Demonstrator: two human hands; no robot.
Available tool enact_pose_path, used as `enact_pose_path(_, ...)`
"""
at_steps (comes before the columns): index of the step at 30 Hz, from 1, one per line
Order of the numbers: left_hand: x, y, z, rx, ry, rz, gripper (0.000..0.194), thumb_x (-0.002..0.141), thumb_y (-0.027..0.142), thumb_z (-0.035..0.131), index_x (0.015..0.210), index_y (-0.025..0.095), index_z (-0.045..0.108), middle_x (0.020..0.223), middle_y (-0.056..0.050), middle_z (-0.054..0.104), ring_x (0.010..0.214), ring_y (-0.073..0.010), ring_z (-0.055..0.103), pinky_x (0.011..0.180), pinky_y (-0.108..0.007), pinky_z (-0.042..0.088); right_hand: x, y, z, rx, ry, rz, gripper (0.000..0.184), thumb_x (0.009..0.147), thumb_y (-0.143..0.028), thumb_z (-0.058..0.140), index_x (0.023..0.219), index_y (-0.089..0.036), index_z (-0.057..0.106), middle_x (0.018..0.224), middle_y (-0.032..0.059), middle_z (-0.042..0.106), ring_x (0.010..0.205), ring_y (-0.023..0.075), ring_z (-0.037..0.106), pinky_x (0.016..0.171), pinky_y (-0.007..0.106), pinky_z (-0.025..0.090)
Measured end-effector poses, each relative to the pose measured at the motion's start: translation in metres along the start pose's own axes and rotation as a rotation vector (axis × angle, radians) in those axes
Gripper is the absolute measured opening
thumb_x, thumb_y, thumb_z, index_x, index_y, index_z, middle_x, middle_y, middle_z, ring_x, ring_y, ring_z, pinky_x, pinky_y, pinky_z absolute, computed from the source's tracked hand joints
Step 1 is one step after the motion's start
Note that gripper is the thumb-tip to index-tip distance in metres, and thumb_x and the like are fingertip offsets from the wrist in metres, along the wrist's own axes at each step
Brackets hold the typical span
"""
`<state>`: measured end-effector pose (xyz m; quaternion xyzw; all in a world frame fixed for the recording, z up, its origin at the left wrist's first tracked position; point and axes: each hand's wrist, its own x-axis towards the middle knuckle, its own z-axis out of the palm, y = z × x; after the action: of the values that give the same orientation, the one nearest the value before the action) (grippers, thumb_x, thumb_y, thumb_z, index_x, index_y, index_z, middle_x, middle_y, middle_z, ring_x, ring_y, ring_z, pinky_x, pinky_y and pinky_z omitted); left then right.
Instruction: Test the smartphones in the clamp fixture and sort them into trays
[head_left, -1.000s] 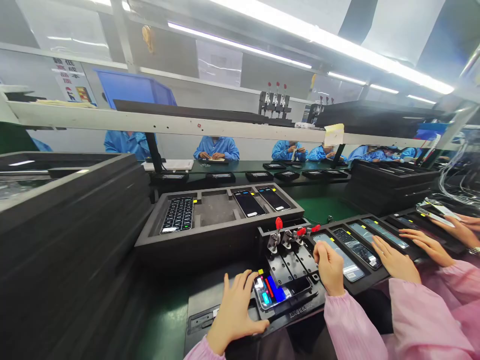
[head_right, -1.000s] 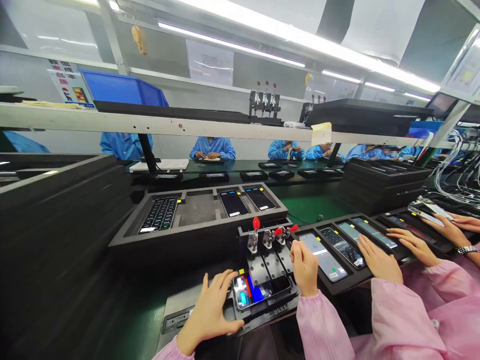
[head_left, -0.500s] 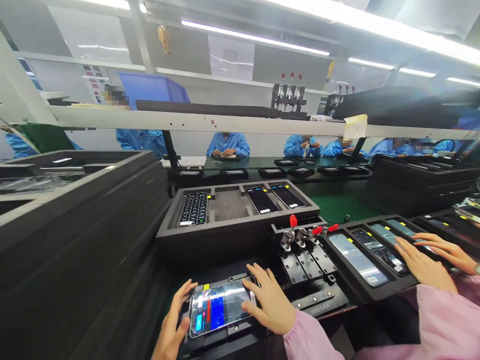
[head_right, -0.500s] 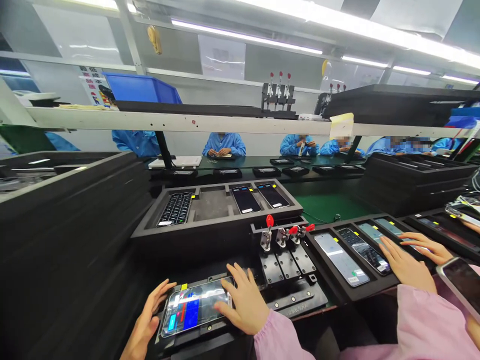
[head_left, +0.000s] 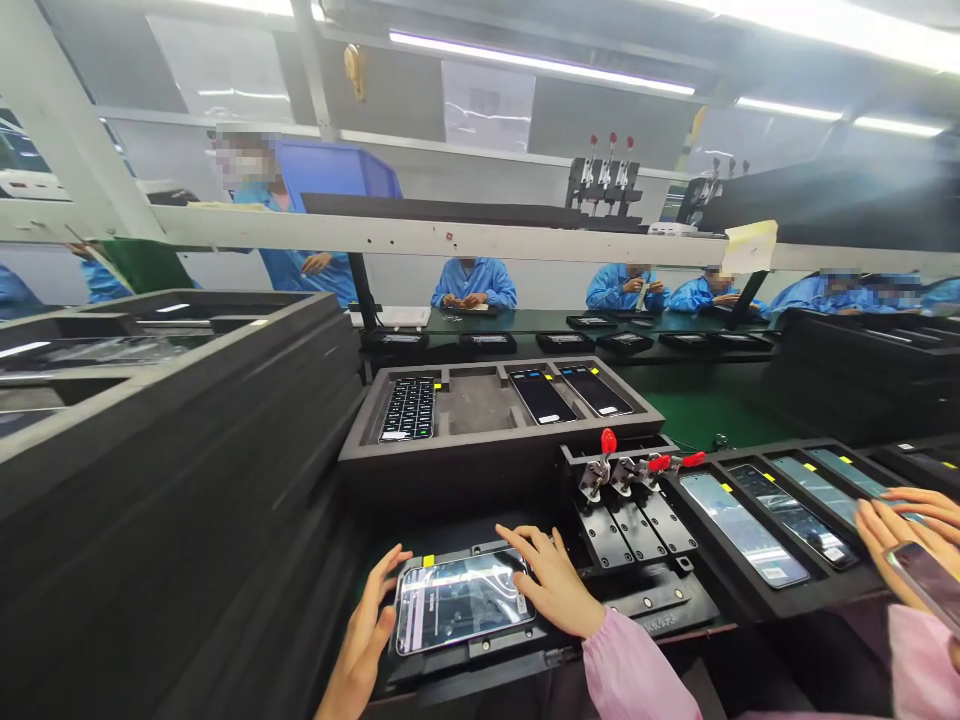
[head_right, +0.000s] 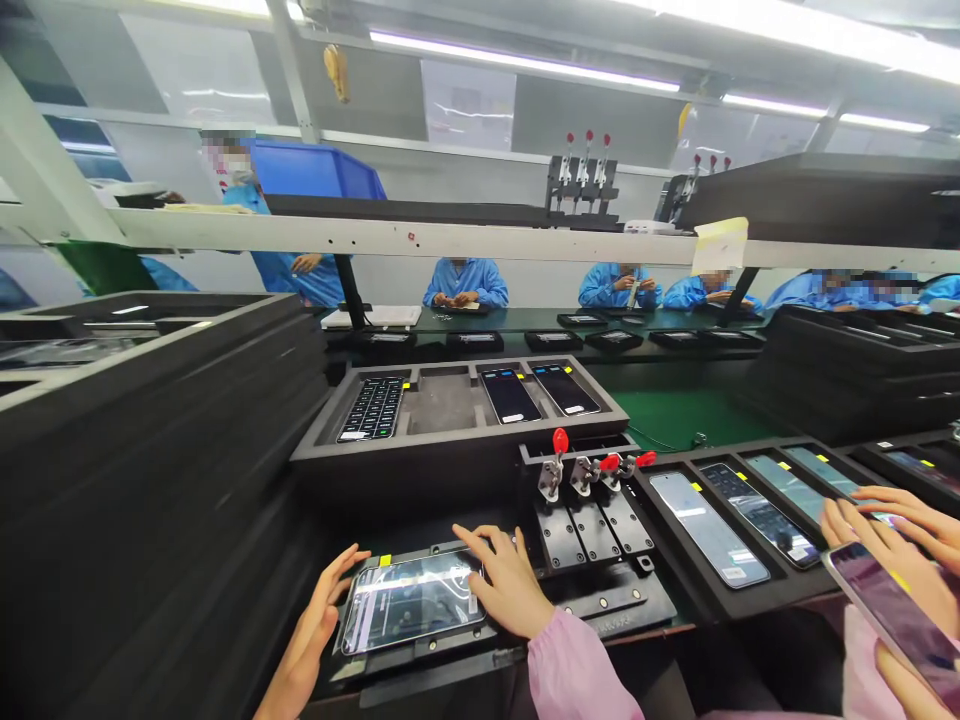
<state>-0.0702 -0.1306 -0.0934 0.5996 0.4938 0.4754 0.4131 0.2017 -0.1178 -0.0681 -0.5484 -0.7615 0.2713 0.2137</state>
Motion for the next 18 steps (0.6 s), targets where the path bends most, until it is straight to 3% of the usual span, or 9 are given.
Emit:
enact_pose_path(5,0.000,0.000,-0.001,0.002,-0.032,0.015,0.062,0.084,0.060,0.033,0.134,0.023,0.033,0.134,-0.008,0.043,0.120,-0.0299,0.042,0.103,-0.044,0.028,0.001,0.001,0.000,-0.081,-0.065,-0.018,0.061,0.082,-0.024,0.037,0.134,-0.049,0.017,0.124,-0.0007,0.040,0.121,0.0183,0.036,0.102,0.061,0.003)
enact_pose_path(11,-0.002,-0.001,0.000,-0.015,-0.020,0.032,0.061,0.084,0.060,0.033,0.133,0.022,0.034,0.133,-0.009,0.044,0.116,-0.0299,0.045,0.100,-0.044,0.031,0.001,0.004,-0.007,-0.034,-0.121,-0.010,0.065,0.081,-0.026,0.039,0.137,-0.045,0.010,0.128,0.0002,0.038,0.121,0.0195,0.036,0.101,0.063,0.001)
enact_pose_path(14,-0.002,0.000,0.000,-0.026,-0.017,0.022,0.063,0.084,0.061,0.033,0.133,0.022,0.034,0.132,-0.009,0.044,0.117,-0.0301,0.043,0.100,-0.043,0.031,0.000,-0.011,-0.012,0.062,-0.060,-0.045,0.071,0.081,-0.027,0.040,0.140,-0.037,0.003,0.140,0.0033,0.026,0.129,0.0213,0.025,0.103,0.060,0.007)
enact_pose_path(16,-0.002,0.001,0.000,-0.033,-0.019,0.019,0.063,0.084,0.061,0.033,0.133,0.022,0.035,0.132,-0.009,0.045,0.116,-0.0298,0.044,0.099,-0.042,0.032,0.004,-0.029,-0.012,0.070,-0.050,-0.141,0.076,0.079,-0.033,0.046,0.141,-0.033,0.001,0.144,0.0059,0.020,0.132,0.0233,0.019,0.104,0.058,0.008)
enact_pose_path(18,-0.002,0.002,0.000,-0.038,-0.019,0.028,0.062,0.084,0.061,0.033,0.132,0.022,0.035,0.132,-0.009,0.045,0.114,-0.0294,0.046,0.098,-0.042,0.034,0.013,-0.049,-0.007,-0.024,-0.141,-0.268,0.089,0.071,-0.041,0.057,0.141,-0.031,0.003,0.141,0.0095,0.028,0.128,0.0276,0.027,0.102,0.061,0.005)
